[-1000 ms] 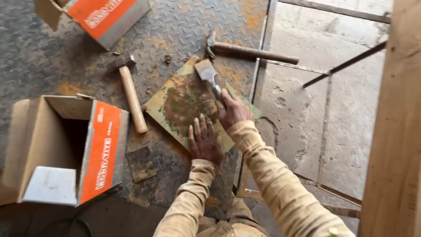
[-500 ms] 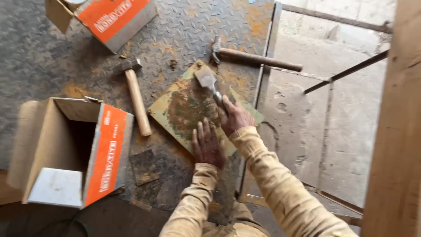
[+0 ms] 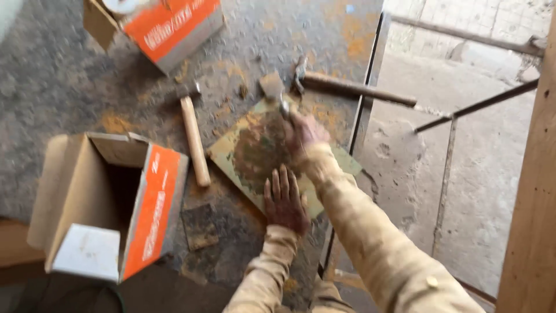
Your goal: Chisel or scrape the surface of a square plate on a workbench in a woodworking shop.
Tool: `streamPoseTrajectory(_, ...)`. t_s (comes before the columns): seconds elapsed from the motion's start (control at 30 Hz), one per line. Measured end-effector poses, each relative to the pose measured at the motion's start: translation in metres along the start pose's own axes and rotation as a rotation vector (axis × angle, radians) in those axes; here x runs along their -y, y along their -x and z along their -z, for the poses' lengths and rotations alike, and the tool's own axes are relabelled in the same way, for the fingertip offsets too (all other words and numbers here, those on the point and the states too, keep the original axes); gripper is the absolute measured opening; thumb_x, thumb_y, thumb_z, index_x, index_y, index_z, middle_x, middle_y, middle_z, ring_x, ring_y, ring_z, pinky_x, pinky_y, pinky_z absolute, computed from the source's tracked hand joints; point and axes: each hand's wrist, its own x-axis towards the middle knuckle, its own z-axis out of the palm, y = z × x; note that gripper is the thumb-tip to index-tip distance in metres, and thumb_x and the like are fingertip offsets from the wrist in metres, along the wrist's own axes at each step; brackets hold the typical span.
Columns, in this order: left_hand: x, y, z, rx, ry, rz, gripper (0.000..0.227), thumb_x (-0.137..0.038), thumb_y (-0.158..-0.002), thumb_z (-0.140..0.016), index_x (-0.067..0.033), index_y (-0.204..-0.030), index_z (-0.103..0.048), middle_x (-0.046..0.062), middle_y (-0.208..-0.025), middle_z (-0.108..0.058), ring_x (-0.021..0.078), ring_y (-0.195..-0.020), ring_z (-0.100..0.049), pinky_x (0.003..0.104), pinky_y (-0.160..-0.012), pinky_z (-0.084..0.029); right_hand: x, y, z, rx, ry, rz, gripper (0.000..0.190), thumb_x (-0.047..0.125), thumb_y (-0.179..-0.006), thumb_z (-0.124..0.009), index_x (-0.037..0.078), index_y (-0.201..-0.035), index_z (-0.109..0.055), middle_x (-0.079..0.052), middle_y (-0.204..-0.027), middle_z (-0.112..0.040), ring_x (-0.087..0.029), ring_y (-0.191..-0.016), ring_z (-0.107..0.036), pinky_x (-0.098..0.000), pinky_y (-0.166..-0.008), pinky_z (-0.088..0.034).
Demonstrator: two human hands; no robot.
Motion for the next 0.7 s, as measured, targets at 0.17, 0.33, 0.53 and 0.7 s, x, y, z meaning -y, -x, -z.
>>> streamPoseTrajectory(0.17, 0.000, 0.001, -0.011, -0.058, 0.010, 0.006, 0.065, -0.031, -0.101, -0.047, 0.0063, -0.153, -0.036, 0.025, -0.166, -0.024, 0.0398, -0.153, -0.022, 0.054, -0.125, -0.014, -0.059, 0.093, -0.011, -0.028, -0.058, 0.039, 0.048, 0.040, -0.104, -0.052, 0.023, -0.149, -0.046, -0.018, -0.103, -0.065, -0.035, -0.081, -0.071, -0.0448, -0.067, -0.060)
streamPoseTrajectory(0.33, -0.001, -0.001, -0.005, -0.064, 0.100, 0.022, 0.066, -0.031, -0.101, -0.050, 0.0068, -0.152, -0.036, 0.024, -0.166, -0.026, 0.0390, -0.154, -0.023, 0.053, -0.126, -0.014, -0.106, 0.193, 0.003, 0.003, 0.007, -0.086, 0.057, 0.041, -0.099, -0.057, 0.027, -0.152, -0.045, -0.013, -0.095, -0.066, -0.031, -0.071, -0.072, -0.0417, -0.060, -0.060)
streamPoseTrajectory(0.53, 0.005, -0.001, -0.010, -0.121, 0.172, 0.029, 0.068, -0.031, -0.098, -0.054, 0.0060, -0.153, -0.036, 0.023, -0.164, -0.032, 0.0388, -0.152, -0.027, 0.052, -0.125, -0.016, -0.138, 0.254, 0.021, 0.072, 0.004, -0.148, 0.061, 0.038, -0.093, -0.062, 0.022, -0.152, -0.052, -0.006, -0.087, -0.066, -0.023, -0.055, -0.067, -0.0375, -0.048, -0.058)
streamPoseTrajectory(0.7, 0.012, -0.003, 0.020, -0.322, 0.806, 0.209, 0.057, -0.030, -0.107, -0.048, 0.0017, -0.154, -0.041, 0.020, -0.160, -0.045, 0.0379, -0.150, -0.041, 0.050, -0.126, -0.029, -0.152, 0.292, 0.015, 0.048, -0.019, -0.140, 0.059, 0.038, -0.090, -0.065, 0.020, -0.144, -0.053, -0.006, -0.085, -0.066, -0.021, -0.055, -0.068, -0.0360, -0.051, -0.060)
